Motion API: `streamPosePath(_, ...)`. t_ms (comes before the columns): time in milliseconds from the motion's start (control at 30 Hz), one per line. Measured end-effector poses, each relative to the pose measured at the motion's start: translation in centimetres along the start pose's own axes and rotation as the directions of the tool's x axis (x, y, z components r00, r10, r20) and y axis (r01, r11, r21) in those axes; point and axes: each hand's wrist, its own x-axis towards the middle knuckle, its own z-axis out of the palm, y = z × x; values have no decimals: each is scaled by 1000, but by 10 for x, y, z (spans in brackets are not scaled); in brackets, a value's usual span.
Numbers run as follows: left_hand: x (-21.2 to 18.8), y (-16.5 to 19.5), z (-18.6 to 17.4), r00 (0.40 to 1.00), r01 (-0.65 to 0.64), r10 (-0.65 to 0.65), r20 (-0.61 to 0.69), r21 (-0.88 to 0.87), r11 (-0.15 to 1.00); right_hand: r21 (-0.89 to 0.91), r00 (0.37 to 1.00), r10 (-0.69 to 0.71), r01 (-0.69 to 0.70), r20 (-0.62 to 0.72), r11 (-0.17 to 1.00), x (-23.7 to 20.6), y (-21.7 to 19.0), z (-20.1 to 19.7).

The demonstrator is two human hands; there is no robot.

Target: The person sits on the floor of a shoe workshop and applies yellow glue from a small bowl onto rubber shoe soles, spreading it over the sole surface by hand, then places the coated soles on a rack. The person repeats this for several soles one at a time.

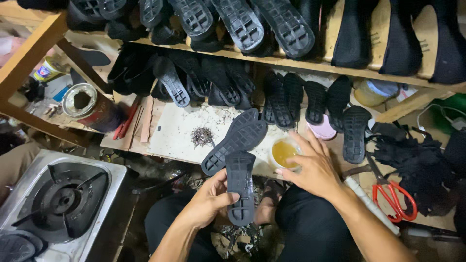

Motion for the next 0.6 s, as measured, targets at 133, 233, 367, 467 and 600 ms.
streamPosePath(133, 4, 2, 5, 1000, -24, 24, 10, 39, 999, 258, 997, -75, 80, -31, 963, -22, -22, -8)
streamPosePath(233, 9, 1, 13, 999, 21, -21, 30, -8, 1000, 515, 997, -82, 66, 8, 855, -38, -50, -10)
streamPosePath(367, 13, 0, 22, 998, -46, 45, 46, 19, 999, 522, 995, -99, 80, 8, 849, -39, -68, -2)
streamPosePath(467, 17, 5, 19, 995, -102, 102, -13, 2, 995, 469, 942, -284, 336, -180, 817, -48, -70, -4)
streamPosePath(600, 16, 2, 20, 990, -135, 135, -26, 10, 991, 335, 947, -219, 290, -235, 896, -48, -57, 6)
